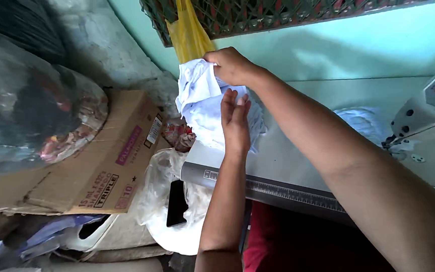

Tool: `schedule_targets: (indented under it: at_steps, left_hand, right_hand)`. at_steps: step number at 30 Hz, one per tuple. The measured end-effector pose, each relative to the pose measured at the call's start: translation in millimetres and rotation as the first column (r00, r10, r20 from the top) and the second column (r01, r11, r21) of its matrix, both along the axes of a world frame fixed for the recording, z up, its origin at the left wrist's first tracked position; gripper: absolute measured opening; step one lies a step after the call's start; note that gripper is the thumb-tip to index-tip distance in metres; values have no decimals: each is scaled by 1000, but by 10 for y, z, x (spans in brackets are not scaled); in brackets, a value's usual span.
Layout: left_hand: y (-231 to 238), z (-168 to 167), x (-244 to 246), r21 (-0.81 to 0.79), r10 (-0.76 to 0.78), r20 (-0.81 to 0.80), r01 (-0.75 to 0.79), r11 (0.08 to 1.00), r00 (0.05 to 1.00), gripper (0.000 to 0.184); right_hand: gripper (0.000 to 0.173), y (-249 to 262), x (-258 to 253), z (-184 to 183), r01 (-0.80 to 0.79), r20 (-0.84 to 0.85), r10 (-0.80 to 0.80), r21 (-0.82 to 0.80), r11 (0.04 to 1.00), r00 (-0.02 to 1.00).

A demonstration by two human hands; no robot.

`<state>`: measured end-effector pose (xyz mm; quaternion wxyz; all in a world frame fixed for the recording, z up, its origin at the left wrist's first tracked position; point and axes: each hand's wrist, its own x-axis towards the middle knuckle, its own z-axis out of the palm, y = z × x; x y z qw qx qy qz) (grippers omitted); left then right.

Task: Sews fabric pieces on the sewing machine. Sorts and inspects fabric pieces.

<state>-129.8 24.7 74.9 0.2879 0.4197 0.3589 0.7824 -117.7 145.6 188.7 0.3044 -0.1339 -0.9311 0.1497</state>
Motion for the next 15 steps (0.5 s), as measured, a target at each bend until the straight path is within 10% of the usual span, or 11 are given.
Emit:
schedule_targets:
  at_steps: [15]
  left_hand:
    - [244,425,30,77,200,456,-263,962,867,57]
  right_hand:
    - [23,15,138,46,-15,103,26,-105,994,994]
